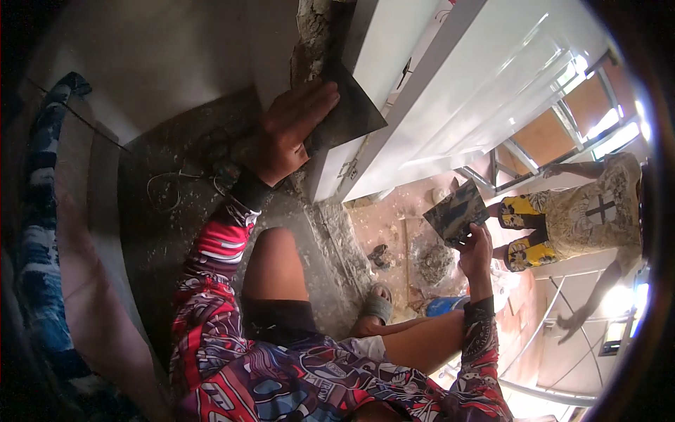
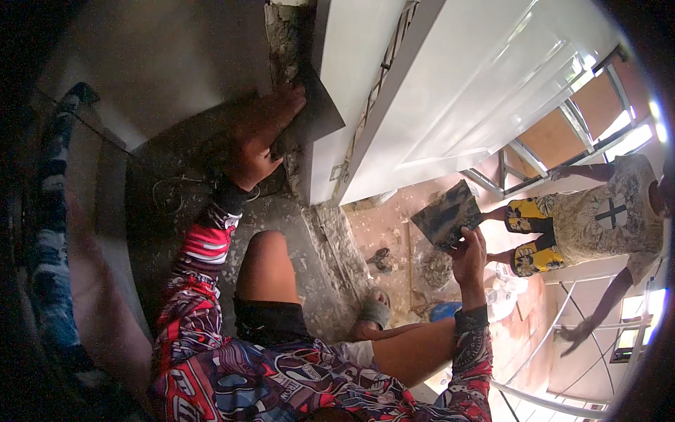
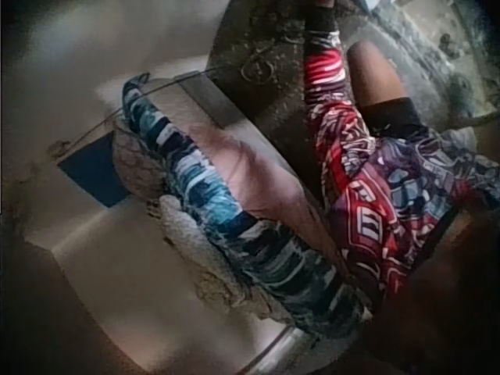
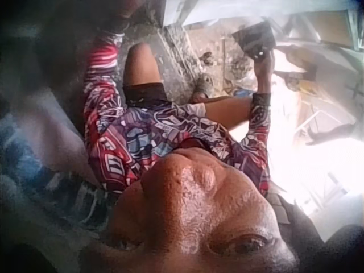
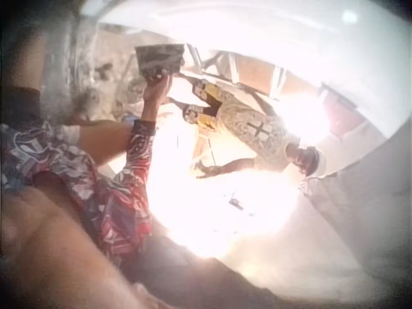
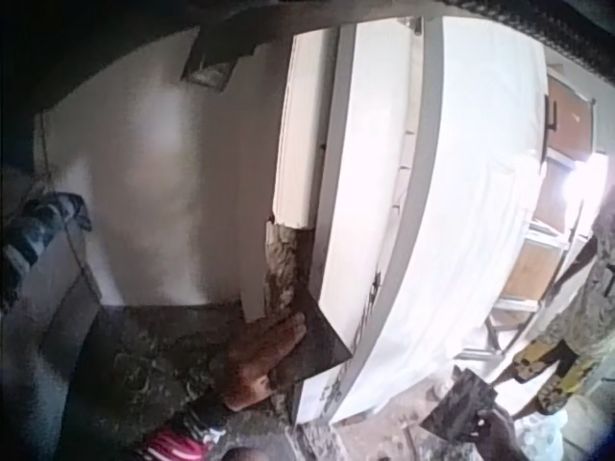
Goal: The person mixes cement paste using two putty knives and applies it onto the edge of the door frame.
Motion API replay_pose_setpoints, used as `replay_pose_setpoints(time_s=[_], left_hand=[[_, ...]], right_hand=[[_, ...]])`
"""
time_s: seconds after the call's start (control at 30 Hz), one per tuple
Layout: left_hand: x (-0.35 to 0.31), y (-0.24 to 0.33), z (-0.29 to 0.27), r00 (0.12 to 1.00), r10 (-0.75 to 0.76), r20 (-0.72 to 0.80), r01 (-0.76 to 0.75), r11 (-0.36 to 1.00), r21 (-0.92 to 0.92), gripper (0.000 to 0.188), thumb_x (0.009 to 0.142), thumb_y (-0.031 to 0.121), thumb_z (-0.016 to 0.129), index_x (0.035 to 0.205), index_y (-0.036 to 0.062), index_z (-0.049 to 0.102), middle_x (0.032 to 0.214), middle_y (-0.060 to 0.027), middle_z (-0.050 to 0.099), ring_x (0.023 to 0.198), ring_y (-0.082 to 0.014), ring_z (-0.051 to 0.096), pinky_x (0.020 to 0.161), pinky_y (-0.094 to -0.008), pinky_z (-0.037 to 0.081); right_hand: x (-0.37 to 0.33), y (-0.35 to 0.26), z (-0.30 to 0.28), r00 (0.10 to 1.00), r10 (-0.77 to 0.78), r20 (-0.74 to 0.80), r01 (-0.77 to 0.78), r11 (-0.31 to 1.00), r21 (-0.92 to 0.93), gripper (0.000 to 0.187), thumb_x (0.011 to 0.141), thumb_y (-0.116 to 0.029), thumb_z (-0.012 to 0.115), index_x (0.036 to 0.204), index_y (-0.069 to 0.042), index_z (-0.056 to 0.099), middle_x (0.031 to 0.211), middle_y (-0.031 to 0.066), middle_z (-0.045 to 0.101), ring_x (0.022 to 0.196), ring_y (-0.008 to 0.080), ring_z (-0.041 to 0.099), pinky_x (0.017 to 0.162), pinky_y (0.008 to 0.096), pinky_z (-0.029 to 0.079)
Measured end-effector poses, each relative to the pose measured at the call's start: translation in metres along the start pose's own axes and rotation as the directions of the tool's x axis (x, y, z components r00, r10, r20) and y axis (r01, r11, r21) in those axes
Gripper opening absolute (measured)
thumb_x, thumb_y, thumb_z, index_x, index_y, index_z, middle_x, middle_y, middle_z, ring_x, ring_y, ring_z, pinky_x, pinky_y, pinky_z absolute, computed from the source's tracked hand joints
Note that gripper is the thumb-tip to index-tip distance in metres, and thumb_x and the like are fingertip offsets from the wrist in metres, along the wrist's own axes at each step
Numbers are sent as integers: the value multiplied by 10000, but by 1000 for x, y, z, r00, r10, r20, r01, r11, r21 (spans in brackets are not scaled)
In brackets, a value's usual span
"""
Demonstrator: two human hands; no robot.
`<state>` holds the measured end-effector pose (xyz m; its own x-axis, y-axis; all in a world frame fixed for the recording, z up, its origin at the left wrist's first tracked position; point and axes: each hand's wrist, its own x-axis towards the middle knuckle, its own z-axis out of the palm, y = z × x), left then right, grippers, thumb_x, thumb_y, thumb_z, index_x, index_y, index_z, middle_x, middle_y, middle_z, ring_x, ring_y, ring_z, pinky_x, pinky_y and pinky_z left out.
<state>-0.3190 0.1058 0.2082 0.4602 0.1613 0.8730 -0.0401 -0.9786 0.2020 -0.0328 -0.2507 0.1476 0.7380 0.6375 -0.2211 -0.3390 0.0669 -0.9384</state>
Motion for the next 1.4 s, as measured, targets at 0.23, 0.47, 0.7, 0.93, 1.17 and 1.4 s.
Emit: replay_pose_setpoints(time_s=[0.23,0.47,0.7,0.93,1.17,1.4], left_hand=[[-26,-9,15,1000,17,15,-18,999,40,726,587,-114,603,1297,35,601,1344,-132,591,1256,-327,546,1006,-442,448],[-47,-11,20,999,-27,22,27,999,31,676,609,-101,584,1272,25,618,1325,-143,603,1261,-336,545,1000,-455,456],[-74,-11,33,993,-113,21,114,993,-25,660,625,-112,552,1266,31,627,1317,-136,612,1275,-325,539,1027,-449,446],[-96,-20,43,994,-103,40,104,994,-23,655,628,-109,542,1261,35,631,1323,-131,608,1272,-328,540,1031,-450,446],[-132,-20,47,960,-216,180,222,975,-18,668,642,-84,546,1295,39,607,1338,-134,592,1265,-324,542,1022,-441,460],[-165,3,43,897,-320,305,342,940,-20,629,713,-122,583,1317,54,596,1320,-149,604,1224,-314,580,1033,-386,464]], right_hand=[[11,8,-14,1000,16,2,-16,999,-30,296,928,-148,504,1204,-46,532,1067,109,652,877,272,692,700,438,620],[4,-3,10,999,17,-32,-18,1000,-20,327,930,-150,486,1236,-38,515,1127,128,634,896,291,689,715,456,619],[1,-12,24,999,29,22,-28,998,-53,285,923,-119,490,1191,-39,544,1103,105,640,925,261,679,791,447,600],[2,-14,23,999,32,-15,-33,996,-79,263,921,-123,502,1166,-38,546,1059,95,645,886,240,683,717,417,615],[9,-12,16,999,42,0,-42,997,-59,224,919,-112,516,1128,-49,562,1009,72,644,847,218,680,703,413,616],[8,-6,23,997,79,-26,-80,996,-46,196,934,-124,493,1106,-51,552,999,107,657,853,254,688,725,457,607]])
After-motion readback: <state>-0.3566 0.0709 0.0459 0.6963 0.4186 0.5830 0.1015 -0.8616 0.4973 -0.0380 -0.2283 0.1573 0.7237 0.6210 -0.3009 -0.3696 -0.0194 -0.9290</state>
